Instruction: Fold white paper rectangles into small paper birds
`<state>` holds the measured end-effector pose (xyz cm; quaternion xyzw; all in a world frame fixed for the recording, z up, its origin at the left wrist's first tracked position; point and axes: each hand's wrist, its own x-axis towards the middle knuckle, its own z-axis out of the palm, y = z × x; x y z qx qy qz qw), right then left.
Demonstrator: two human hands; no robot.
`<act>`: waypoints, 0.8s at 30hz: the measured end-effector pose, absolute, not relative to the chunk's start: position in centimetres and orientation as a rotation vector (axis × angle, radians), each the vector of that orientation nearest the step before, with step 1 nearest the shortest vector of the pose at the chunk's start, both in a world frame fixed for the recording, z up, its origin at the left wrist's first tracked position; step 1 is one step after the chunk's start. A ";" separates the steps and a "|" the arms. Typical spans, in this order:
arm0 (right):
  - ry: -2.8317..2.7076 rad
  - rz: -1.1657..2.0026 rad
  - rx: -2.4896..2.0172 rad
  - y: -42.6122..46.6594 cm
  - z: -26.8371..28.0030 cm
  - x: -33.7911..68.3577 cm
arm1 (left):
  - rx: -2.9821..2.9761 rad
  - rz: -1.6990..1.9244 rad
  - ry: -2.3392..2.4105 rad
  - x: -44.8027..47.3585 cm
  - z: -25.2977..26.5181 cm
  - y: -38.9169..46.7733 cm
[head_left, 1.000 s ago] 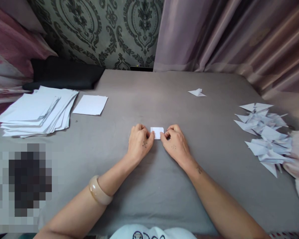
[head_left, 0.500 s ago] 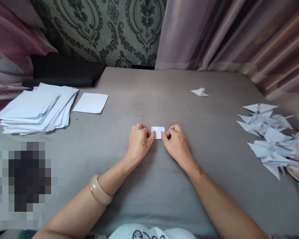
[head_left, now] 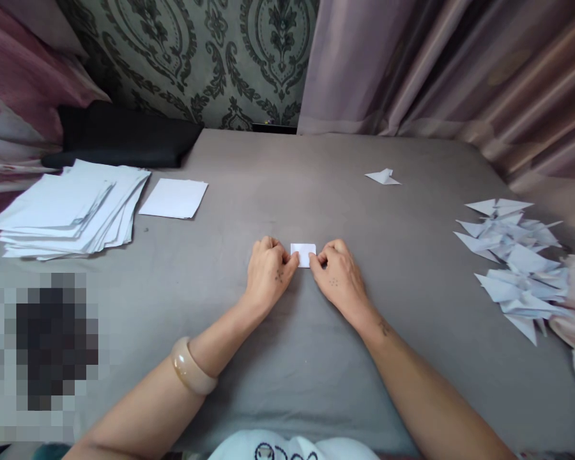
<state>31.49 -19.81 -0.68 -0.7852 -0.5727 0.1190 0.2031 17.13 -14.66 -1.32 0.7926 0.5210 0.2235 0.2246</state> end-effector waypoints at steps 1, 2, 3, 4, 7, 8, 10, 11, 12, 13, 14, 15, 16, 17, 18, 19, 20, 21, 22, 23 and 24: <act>-1.602 0.330 -2.191 -19.8 -0.7 31.5 | 2.187 0.621 1.437 17.1 -1.4 -14.7; -1.607 0.325 -2.187 -19.8 -0.7 31.5 | 2.190 0.626 1.440 17.2 -1.5 -14.6; -1.614 0.316 -2.178 -19.8 -0.8 31.5 | 2.194 0.632 1.443 17.2 -1.6 -14.6; -1.623 0.302 -2.166 -19.9 -0.9 31.6 | 2.200 0.634 1.446 17.2 -1.7 -14.6; -1.638 0.248 -2.126 -20.1 -1.2 31.7 | 2.229 0.628 1.448 17.0 -2.1 -14.7; -1.632 0.227 -2.118 -20.2 -1.4 31.7 | 2.248 0.627 1.438 17.0 -2.2 -14.7; -1.612 0.185 -2.104 -20.4 -1.6 31.7 | 2.304 0.636 1.397 16.8 -2.3 -14.8; -1.610 0.164 -2.085 -20.4 -1.7 31.6 | 2.336 0.646 1.378 16.7 -2.4 -14.8; -1.624 0.144 -2.053 -20.5 -1.8 31.6 | 2.369 0.652 1.360 16.7 -2.3 -14.9; -1.660 0.130 -2.005 -20.5 -1.8 31.5 | 2.405 0.649 1.344 16.7 -2.2 -14.9; -1.714 0.124 -1.945 -20.5 -1.8 31.5 | 2.443 0.635 1.330 16.8 -2.1 -14.9; -1.775 0.127 -1.881 -20.5 -1.8 31.5 | 2.485 0.610 1.311 16.9 -1.9 -15.0; -1.839 0.138 -1.820 -20.6 -1.8 31.5 | 2.532 0.574 1.277 17.1 -1.8 -15.0; -1.897 0.156 -1.769 -20.6 -1.7 31.5 | 2.575 0.536 1.253 17.3 -1.6 -15.0; -1.934 0.171 -1.737 -20.6 -1.7 31.6 | 2.617 0.492 1.215 17.4 -1.4 -15.1; -1.964 0.185 -1.718 -20.6 -1.7 31.6 | 2.637 0.472 1.209 17.5 -1.3 -15.1; -1.972 0.181 -1.715 -20.5 -1.8 31.7 | 2.642 0.466 1.193 17.5 -1.3 -15.1; -1.974 0.171 -1.716 -20.5 -1.8 31.8 | 2.635 0.475 1.172 17.5 -1.2 -15.1; -1.968 0.153 -1.708 -20.4 -1.9 31.9 | 2.635 0.488 1.167 17.3 -1.2 -15.1; -1.966 0.145 -1.697 -20.4 -2.0 32.0 | 2.628 0.502 1.155 17.1 -1.2 -15.1; -1.962 0.138 -1.689 -20.3 -2.0 32.0 | 2.602 0.529 1.137 16.9 -1.2 -15.2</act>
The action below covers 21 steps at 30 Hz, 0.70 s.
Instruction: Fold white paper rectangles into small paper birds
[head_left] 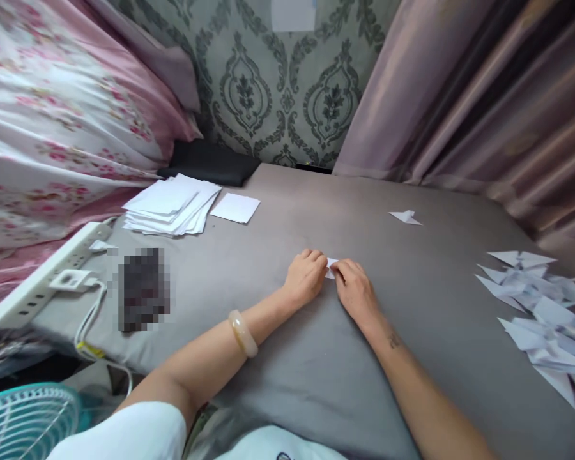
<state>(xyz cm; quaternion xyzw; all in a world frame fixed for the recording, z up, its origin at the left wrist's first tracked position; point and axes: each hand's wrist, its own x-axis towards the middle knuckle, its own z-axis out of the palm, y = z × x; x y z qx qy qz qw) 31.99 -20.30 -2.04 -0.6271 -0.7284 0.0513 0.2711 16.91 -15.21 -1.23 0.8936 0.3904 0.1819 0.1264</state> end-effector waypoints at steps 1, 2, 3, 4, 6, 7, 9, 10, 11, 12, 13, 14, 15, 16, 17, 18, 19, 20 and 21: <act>-1.960 0.128 -1.686 -20.3 -2.0 32.0 | 2.595 0.541 1.131 16.6 -1.2 -15.3; -1.962 0.113 -1.693 -20.3 -2.0 31.9 | 2.589 0.549 1.123 16.4 -1.3 -15.4; -1.966 0.095 -1.712 -20.4 -1.9 31.9 | 2.587 0.549 1.113 16.1 -1.3 -15.5; -1.975 0.074 -1.738 -20.5 -1.7 31.8 | 2.593 0.541 1.105 15.8 -1.2 -15.6; -2.013 0.032 -1.791 -20.9 -1.3 31.6 | 2.602 0.520 1.083 15.4 -1.2 -15.7; -2.047 0.012 -1.805 -21.2 -1.1 31.5 | 2.606 0.510 1.074 15.2 -1.1 -15.7; -2.145 -0.035 -1.799 -21.9 -0.9 31.5 | 2.615 0.492 1.061 14.9 -1.0 -15.7; -2.201 -0.065 -1.787 -22.2 -0.8 31.4 | 2.619 0.484 1.055 14.9 -0.9 -15.6; -2.253 -0.101 -1.777 -22.5 -0.8 31.4 | 2.625 0.477 1.048 14.8 -0.8 -15.5; -2.301 -0.143 -1.772 -22.7 -0.8 31.3 | 2.632 0.469 1.040 14.8 -0.7 -15.4; -2.345 -0.188 -1.773 -22.9 -0.8 31.2 | 2.638 0.463 1.034 14.7 -0.6 -15.3; -2.382 -0.233 -1.781 -23.1 -0.8 31.1 | 2.644 0.458 1.029 14.7 -0.6 -15.2; -2.411 -0.274 -1.791 -23.1 -0.8 31.0 | 2.654 0.452 1.023 14.6 -0.5 -15.2; -2.437 -0.306 -1.798 -23.1 -0.7 30.8 | 2.670 0.443 1.010 14.6 -0.5 -15.1; -2.457 -0.328 -1.805 -23.1 -0.6 30.7 | 2.692 0.433 0.987 14.5 -0.5 -15.0; -2.470 -0.342 -1.812 -23.1 -0.5 30.5 | 2.718 0.422 0.952 14.3 -0.5 -14.9; -2.478 -0.354 -1.819 -23.0 -0.4 30.4 | 2.745 0.412 0.906 14.2 -0.6 -14.8; -2.488 -0.364 -1.823 -23.0 -0.3 30.3 | 2.771 0.401 0.853 14.0 -0.7 -14.7; -2.498 -0.377 -1.825 -23.0 -0.2 30.2 | 2.792 0.394 0.802 13.8 -0.8 -14.5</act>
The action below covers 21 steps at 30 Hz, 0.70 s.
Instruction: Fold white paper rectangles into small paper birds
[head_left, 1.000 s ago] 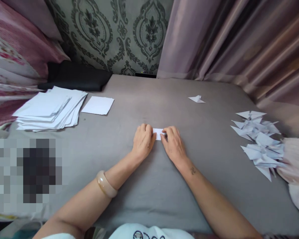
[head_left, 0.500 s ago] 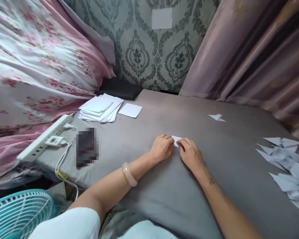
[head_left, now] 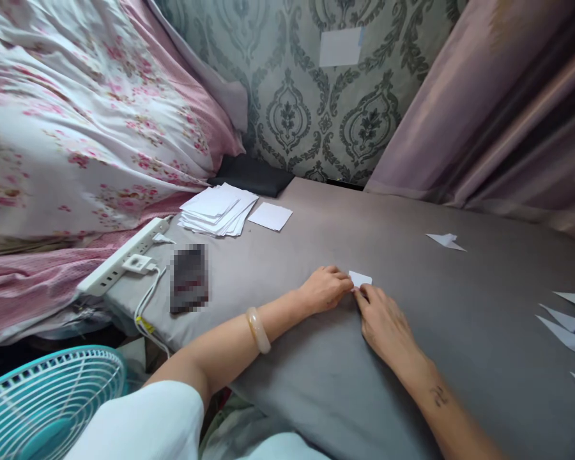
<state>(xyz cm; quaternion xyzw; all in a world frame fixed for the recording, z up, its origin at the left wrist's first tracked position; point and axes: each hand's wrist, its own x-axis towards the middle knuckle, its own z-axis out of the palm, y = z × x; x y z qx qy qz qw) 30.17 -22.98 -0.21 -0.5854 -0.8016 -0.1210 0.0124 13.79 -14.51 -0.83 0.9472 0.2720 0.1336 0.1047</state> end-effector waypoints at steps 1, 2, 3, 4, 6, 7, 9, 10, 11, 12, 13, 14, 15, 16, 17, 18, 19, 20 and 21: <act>-2.507 -0.394 -1.826 -23.0 -0.2 30.1 | 2.808 0.390 0.762 13.6 -1.0 -14.4; -2.514 -0.412 -1.825 -23.0 -0.2 30.1 | 2.821 0.386 0.735 13.4 -1.1 -14.2; -2.518 -0.427 -1.820 -23.1 -0.3 30.1 | 2.831 0.386 0.721 13.3 -1.2 -14.1; -2.518 -0.436 -1.816 -23.1 -0.4 30.1 | 2.836 0.391 0.718 13.2 -1.3 -14.0; -2.509 -0.443 -1.810 -23.2 -0.7 30.0 | 2.824 0.406 0.727 13.1 -1.4 -13.9; -2.502 -0.443 -1.807 -23.3 -0.7 30.0 | 2.805 0.416 0.729 13.1 -1.4 -13.8; -2.493 -0.444 -1.805 -23.3 -0.8 30.0 | 2.748 0.433 0.732 13.2 -1.3 -13.8; -2.492 -0.442 -1.805 -23.3 -0.8 30.0 | 2.713 0.443 0.743 13.3 -1.3 -13.9; -2.491 -0.437 -1.806 -23.3 -0.8 30.0 | 2.677 0.458 0.767 13.4 -1.4 -14.0; -2.489 -0.428 -1.804 -23.2 -0.7 30.0 | 2.642 0.475 0.804 13.6 -1.4 -14.2; -2.485 -0.417 -1.802 -23.2 -0.7 30.0 | 2.607 0.495 0.851 13.8 -1.6 -14.4; -2.478 -0.404 -1.798 -23.2 -0.6 30.1 | 2.571 0.520 0.909 14.1 -1.7 -14.6; -2.468 -0.390 -1.795 -23.2 -0.6 30.1 | 2.536 0.545 0.965 14.3 -1.9 -14.9; -2.458 -0.376 -1.794 -23.2 -0.6 30.1 | 2.492 0.571 1.022 14.6 -2.1 -15.2; -2.447 -0.360 -1.795 -23.2 -0.6 30.1 | 2.445 0.596 1.074 14.9 -2.3 -15.5; -2.436 -0.343 -1.800 -23.2 -0.6 30.1 | 2.395 0.620 1.120 15.1 -2.5 -15.8; -2.426 -0.325 -1.807 -23.2 -0.6 30.1 | 2.347 0.638 1.160 15.3 -2.6 -16.0; -2.417 -0.309 -1.814 -23.2 -0.6 30.1 | 2.304 0.651 1.194 15.5 -2.7 -16.2; -2.409 -0.296 -1.820 -23.2 -0.6 30.0 | 2.271 0.664 1.223 15.6 -2.8 -16.4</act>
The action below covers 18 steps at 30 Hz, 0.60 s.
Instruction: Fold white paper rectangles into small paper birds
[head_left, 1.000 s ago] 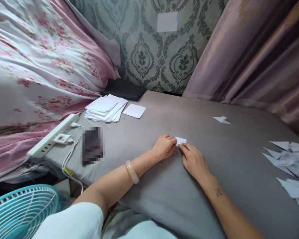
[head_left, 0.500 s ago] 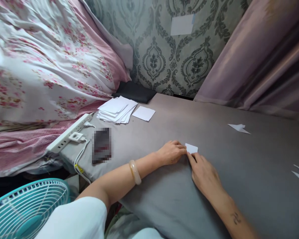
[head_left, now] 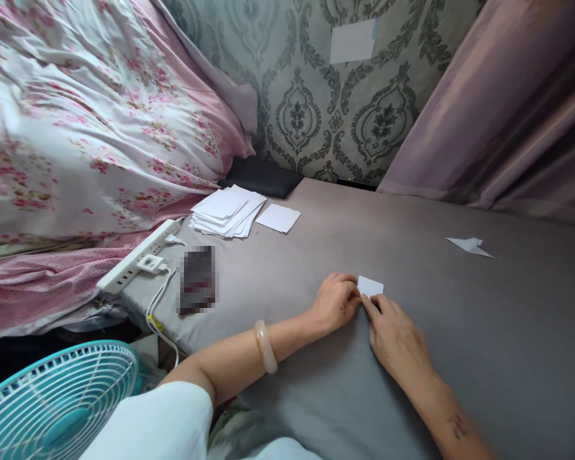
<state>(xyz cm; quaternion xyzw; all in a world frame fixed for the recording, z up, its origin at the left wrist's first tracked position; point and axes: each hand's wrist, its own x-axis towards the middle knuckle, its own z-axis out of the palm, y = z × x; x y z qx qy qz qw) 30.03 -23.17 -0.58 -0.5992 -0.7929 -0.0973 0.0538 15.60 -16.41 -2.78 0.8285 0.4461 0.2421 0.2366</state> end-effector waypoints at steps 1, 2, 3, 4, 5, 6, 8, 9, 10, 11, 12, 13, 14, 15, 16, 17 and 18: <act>-2.402 -0.284 -1.826 -23.2 -0.6 30.0 | 2.250 0.678 1.246 15.7 -2.8 -16.6; -2.398 -0.275 -1.832 -23.2 -0.5 30.0 | 2.244 0.692 1.262 15.7 -2.8 -16.7; -2.397 -0.266 -1.837 -23.2 -0.5 29.9 | 2.254 0.702 1.265 15.7 -2.8 -16.8; -2.397 -0.258 -1.841 -23.2 -0.4 29.9 | 2.281 0.707 1.254 15.7 -2.7 -16.9; -2.396 -0.253 -1.846 -23.3 -0.4 29.9 | 2.321 0.705 1.235 15.6 -2.6 -17.1; -2.397 -0.250 -1.847 -23.3 -0.3 29.9 | 2.371 0.689 1.210 15.5 -2.4 -17.2; -2.398 -0.254 -1.842 -23.3 -0.3 29.9 | 2.481 0.638 1.162 15.2 -2.0 -17.4; -2.399 -0.257 -1.840 -23.3 -0.3 29.9 | 2.534 0.608 1.137 15.0 -1.8 -17.5; -2.400 -0.257 -1.840 -23.3 -0.2 29.9 | 2.588 0.571 1.101 14.9 -1.6 -17.6; -2.403 -0.256 -1.842 -23.3 -0.2 29.9 | 2.640 0.528 1.067 14.7 -1.4 -17.6; -2.406 -0.253 -1.847 -23.3 -0.2 29.8 | 2.690 0.478 1.036 14.6 -1.2 -17.6; -2.410 -0.252 -1.854 -23.3 -0.2 29.8 | 2.737 0.423 1.008 14.5 -1.0 -17.6; -2.413 -0.255 -1.859 -23.3 -0.2 29.8 | 2.778 0.366 0.986 14.5 -0.8 -17.6; -2.416 -0.260 -1.863 -23.3 -0.2 29.8 | 2.814 0.308 0.967 14.5 -0.7 -17.5; -2.417 -0.268 -1.865 -23.3 -0.2 29.8 | 2.844 0.253 0.949 14.5 -0.6 -17.5; -2.419 -0.275 -1.868 -23.3 -0.2 29.8 | 2.868 0.207 0.937 14.6 -0.5 -17.4; -2.420 -0.279 -1.870 -23.3 -0.2 29.8 | 2.886 0.169 0.926 14.6 -0.3 -17.4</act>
